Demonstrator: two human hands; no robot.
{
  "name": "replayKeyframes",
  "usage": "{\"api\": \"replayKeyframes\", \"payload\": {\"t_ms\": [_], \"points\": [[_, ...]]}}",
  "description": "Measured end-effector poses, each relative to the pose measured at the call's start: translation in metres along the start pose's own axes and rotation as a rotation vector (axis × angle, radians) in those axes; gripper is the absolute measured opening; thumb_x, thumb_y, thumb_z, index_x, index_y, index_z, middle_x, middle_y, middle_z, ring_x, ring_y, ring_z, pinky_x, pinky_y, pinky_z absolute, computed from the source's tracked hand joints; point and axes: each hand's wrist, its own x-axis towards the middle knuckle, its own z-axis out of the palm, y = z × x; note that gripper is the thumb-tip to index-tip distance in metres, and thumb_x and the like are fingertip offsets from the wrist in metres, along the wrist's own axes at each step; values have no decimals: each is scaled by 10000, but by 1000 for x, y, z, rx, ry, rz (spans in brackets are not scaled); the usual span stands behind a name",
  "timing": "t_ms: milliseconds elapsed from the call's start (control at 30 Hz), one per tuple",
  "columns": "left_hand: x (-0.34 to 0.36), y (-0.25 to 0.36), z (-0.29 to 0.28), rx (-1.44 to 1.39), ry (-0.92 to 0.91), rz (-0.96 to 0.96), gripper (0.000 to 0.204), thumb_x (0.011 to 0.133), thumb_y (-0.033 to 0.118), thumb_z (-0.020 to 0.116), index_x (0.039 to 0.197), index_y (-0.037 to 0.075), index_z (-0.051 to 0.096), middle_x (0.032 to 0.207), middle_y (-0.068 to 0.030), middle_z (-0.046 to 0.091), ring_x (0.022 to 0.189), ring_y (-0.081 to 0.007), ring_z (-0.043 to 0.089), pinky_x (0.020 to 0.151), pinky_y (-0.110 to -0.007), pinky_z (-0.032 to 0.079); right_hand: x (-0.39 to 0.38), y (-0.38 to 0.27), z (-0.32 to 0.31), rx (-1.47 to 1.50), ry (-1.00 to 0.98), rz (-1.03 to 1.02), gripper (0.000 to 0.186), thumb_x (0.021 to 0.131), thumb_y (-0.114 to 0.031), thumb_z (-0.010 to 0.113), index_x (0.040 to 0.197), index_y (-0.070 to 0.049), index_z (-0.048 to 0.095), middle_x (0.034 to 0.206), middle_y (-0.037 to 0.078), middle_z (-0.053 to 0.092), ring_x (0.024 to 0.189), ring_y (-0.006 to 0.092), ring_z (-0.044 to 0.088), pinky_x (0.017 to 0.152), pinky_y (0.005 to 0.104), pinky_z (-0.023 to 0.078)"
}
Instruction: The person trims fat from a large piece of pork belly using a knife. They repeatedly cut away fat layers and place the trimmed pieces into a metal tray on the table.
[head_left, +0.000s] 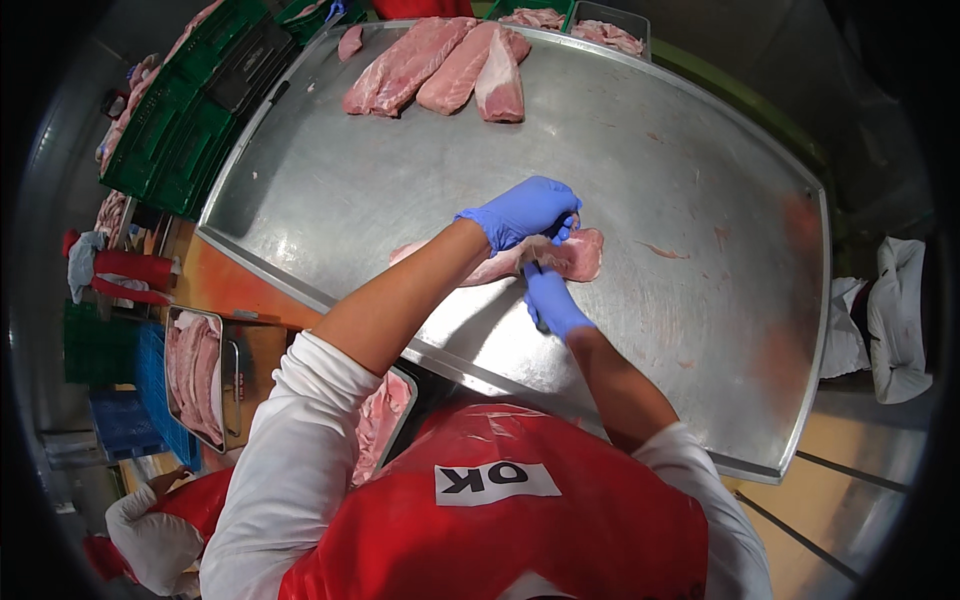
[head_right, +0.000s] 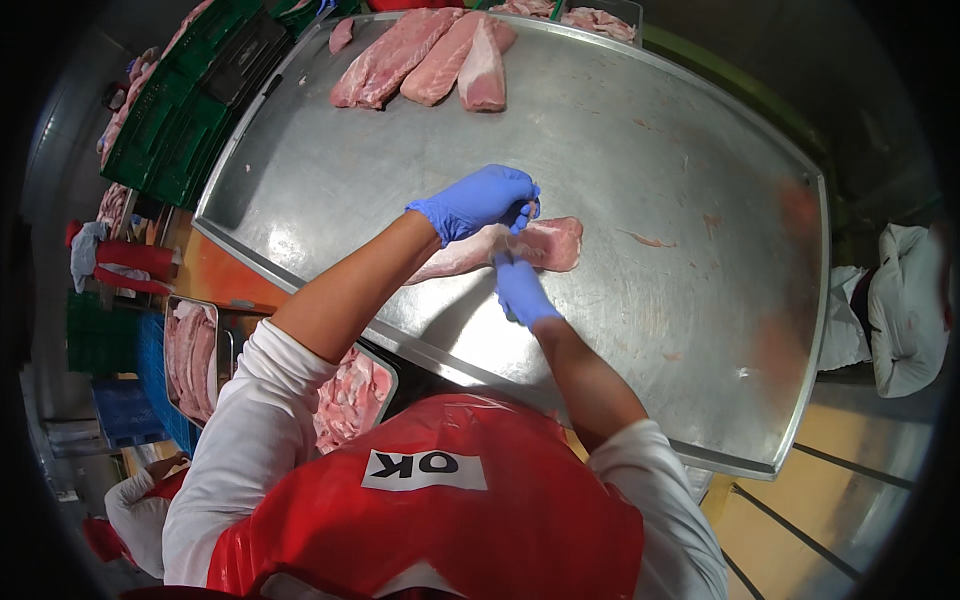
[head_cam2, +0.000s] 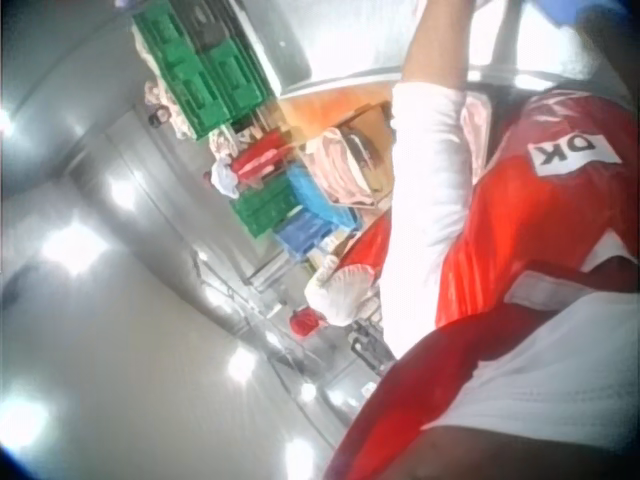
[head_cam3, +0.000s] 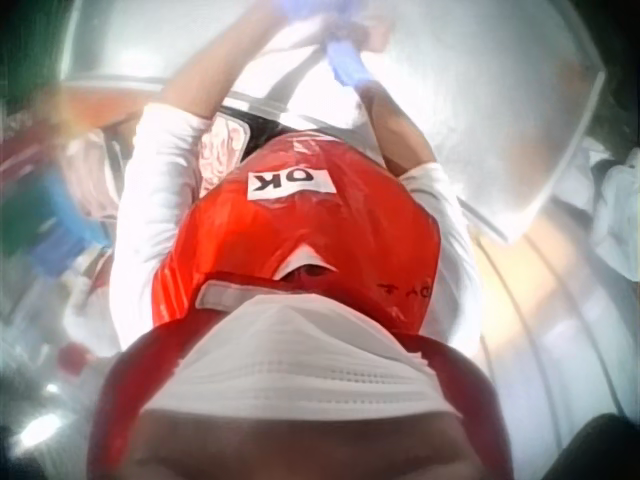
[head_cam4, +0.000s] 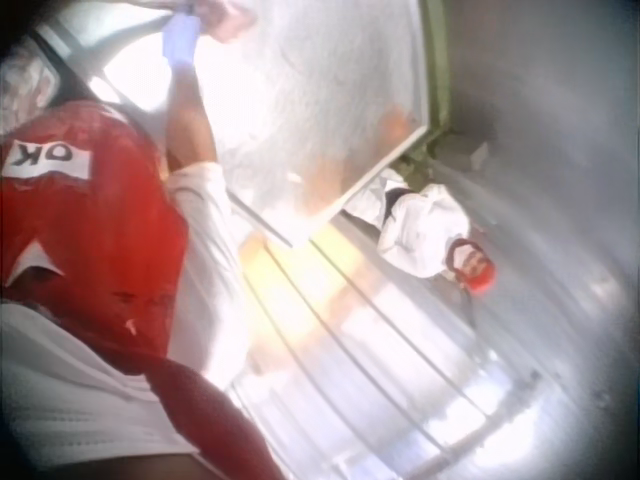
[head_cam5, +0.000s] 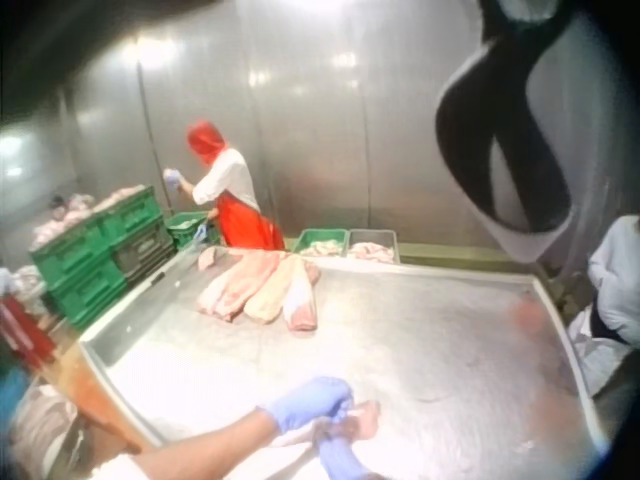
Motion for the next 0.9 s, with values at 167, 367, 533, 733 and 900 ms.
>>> {"api": "replayKeyframes", "payload": {"t_ms": [167, 367, 533, 733, 900], "points": [[2, 12, 4, -23, 98, -4, 243, 1056, 183, 583, 939, -2, 688, 858, -79, 695, 701, -154, 649, 719, -305, 555, 15, 3, -4, -82, -3, 0, 375, 1131, -469, 464, 1145, -105, 555, 628, 15, 474, 428, 161, 446, 377, 358, 360], [-15, 23, 18, 24, 45, -17, 220, 1058, 176, 595, 958, 0, 678, 883, -84, 698, 735, -152, 655, 717, -309, 561, -54, 23, -10, -149, -26, 5, 397, 1125, -432, 491, 1243, -60, 563, 744, 95, 608, 516, 209, 583, 420, 406, 449], [-11, 23, 20, -37, 87, -9, 207, 1050, 166, 600, 952, -2, 672, 884, -87, 688, 722, -163, 647, 712, -319, 564, -17, -13, 11, -184, 54, -42, 486, 1122, -472, 501, 1295, -21, 550, 768, 134, 644, 523, 234, 604, 436, 424, 463], [-29, 37, 13, -87, 130, 0, 207, 1045, 174, 607, 933, 12, 670, 861, -83, 680, 716, -165, 646, 698, -318, 558, -57, 36, 2, -225, 4, -39, 451, 1124, -445, 493, 1264, -20, 551, 775, 108, 608, 514, 216, 571, 446, 409, 459], [-33, 33, 36, 0, 51, -3, 212, 1047, 174, 602, 924, 13, 665, 851, -79, 676, 691, -165, 639, 678, -312, 550, -44, 26, 15, -69, -40, -48, 406, 1127, -438, 494, 1246, -55, 555, 729, 89, 576, 472, 201, 531, 399, 395, 419]]}}
